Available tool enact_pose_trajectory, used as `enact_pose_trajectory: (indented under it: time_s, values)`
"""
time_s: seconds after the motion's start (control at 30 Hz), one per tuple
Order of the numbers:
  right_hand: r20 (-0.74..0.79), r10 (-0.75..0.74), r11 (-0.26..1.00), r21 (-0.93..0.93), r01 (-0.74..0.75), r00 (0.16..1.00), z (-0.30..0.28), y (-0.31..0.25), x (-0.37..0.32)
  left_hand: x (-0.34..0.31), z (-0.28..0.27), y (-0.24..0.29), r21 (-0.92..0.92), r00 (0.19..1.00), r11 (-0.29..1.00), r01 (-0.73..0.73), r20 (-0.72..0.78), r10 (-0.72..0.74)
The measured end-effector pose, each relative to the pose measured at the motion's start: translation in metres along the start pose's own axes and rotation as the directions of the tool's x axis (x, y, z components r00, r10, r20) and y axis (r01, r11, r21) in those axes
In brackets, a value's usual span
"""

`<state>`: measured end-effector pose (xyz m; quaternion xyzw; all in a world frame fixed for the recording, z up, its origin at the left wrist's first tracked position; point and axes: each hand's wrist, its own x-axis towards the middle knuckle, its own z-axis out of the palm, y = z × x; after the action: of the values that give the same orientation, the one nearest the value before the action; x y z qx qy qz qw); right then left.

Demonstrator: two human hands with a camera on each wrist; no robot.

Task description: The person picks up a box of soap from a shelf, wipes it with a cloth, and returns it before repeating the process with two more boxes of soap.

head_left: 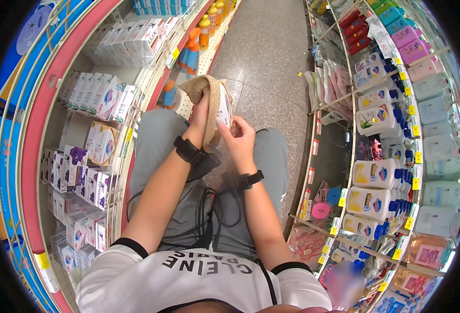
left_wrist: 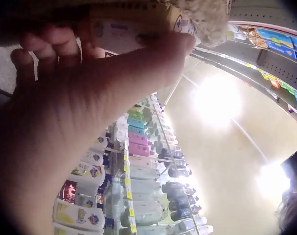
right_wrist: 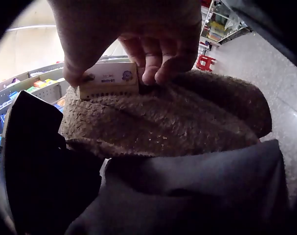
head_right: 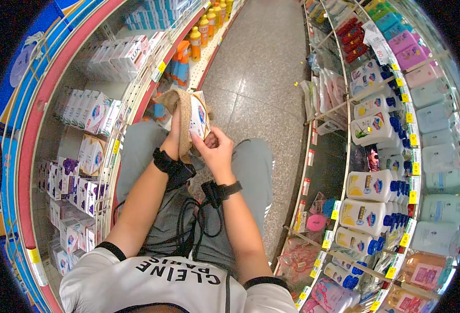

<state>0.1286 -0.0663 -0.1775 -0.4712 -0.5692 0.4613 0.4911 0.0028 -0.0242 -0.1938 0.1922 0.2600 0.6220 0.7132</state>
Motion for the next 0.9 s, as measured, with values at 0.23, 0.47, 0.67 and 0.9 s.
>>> enact_pose_trajectory:
  time_s: [0.23, 0.47, 0.67, 0.9]
  values:
    - [0.019, 0.014, 0.998, 0.06, -0.015, 1.0, -0.003, 0.016, 0.001, -0.001, 0.002, -0.001, 0.01, 0.999, 1.0, 0.021, 0.025, -0.022]
    - [0.154, 0.072, 0.931, 0.345, -0.121, 0.986, -0.007, 0.006, 0.001, -0.019, 0.023, 0.008, 0.179, 0.99, 0.982, 0.057, -0.137, -0.032]
    - [0.198, 0.06, 0.932, 0.34, -0.125, 0.978, -0.01, 0.012, 0.003, -0.023, 0.034, 0.013, 0.191, 0.983, 0.981, 0.023, -0.182, 0.013]
    - [0.14, 0.094, 0.923, 0.358, -0.139, 0.986, -0.011, 0.01, 0.003, -0.024, 0.038, 0.016, 0.171, 0.99, 0.984, 0.041, -0.142, -0.017]
